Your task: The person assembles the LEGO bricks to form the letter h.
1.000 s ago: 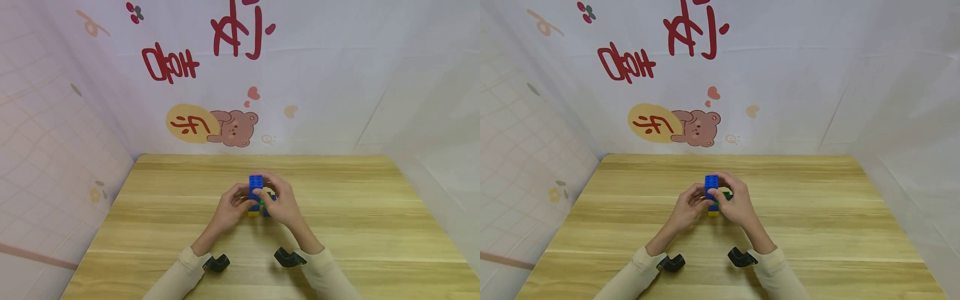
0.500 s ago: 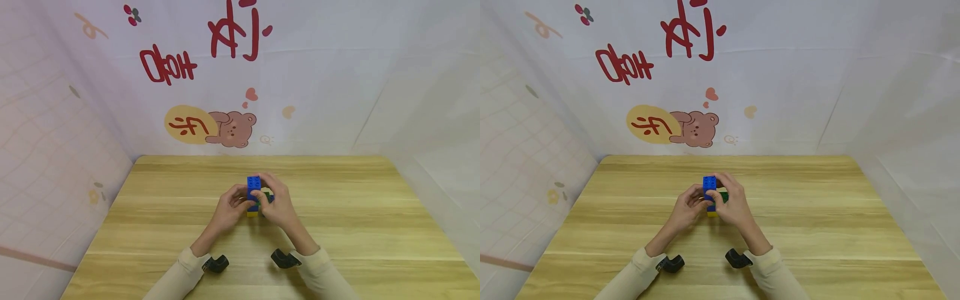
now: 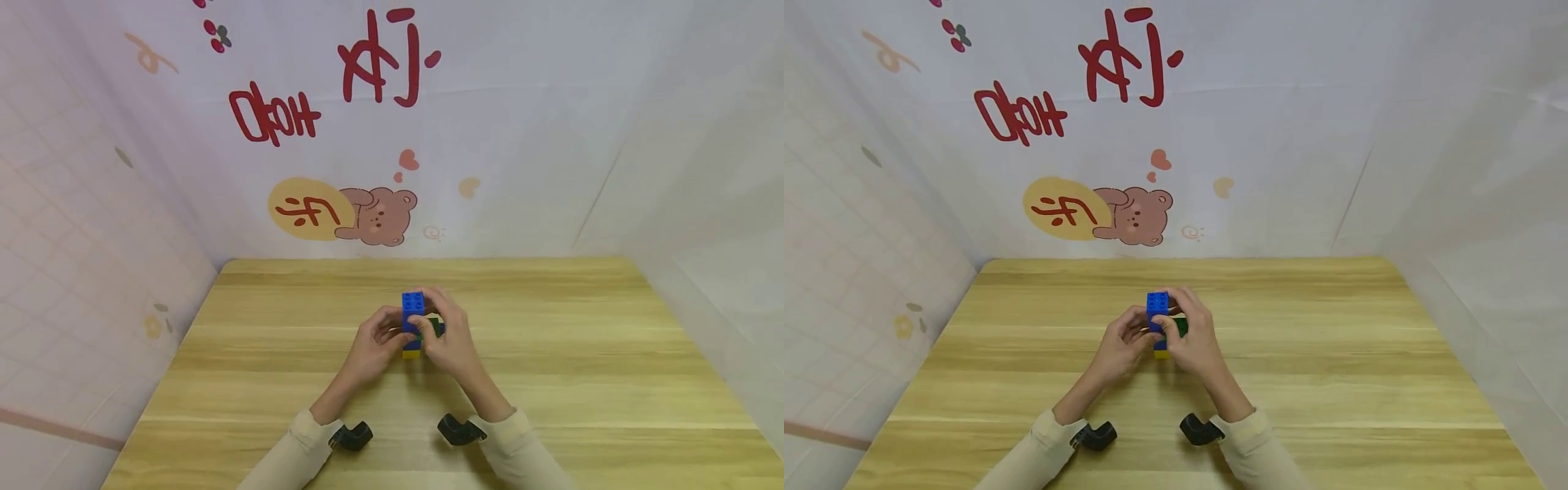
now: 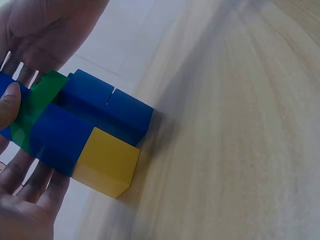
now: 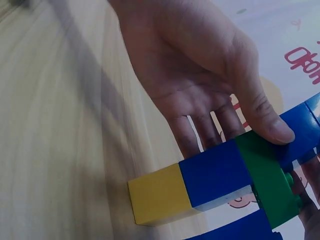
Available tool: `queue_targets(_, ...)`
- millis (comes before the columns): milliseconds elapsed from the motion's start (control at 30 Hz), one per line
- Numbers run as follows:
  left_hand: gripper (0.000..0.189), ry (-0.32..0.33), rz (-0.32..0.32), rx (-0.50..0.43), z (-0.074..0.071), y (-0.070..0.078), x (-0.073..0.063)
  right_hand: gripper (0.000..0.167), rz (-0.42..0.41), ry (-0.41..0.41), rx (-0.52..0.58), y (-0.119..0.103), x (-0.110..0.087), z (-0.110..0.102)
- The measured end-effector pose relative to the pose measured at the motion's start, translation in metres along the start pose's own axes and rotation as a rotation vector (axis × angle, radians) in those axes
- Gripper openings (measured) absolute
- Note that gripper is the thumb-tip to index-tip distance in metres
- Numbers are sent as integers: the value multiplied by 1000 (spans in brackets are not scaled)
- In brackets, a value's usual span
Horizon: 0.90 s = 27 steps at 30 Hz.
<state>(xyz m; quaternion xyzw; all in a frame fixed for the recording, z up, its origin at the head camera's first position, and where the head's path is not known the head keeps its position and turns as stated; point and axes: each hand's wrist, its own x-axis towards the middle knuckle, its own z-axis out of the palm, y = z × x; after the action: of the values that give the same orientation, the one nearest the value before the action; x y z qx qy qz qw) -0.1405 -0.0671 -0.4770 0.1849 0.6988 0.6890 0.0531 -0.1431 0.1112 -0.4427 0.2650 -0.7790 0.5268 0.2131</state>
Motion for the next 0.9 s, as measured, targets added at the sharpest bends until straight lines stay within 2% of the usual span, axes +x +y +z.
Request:
queue_targets(300, 32, 8, -2, -6, -2, -6, -4, 33, -6, -16, -29, 1, -2, 5)
queue_targets(500, 32, 7, 0, -14, -1, -6, -5, 34, 43, -25, -3, 2, -6, 6)
queue_targets(900, 32, -15, 2, 17, -2, -3, -2, 39, 124, -145, 47, 3, -4, -13)
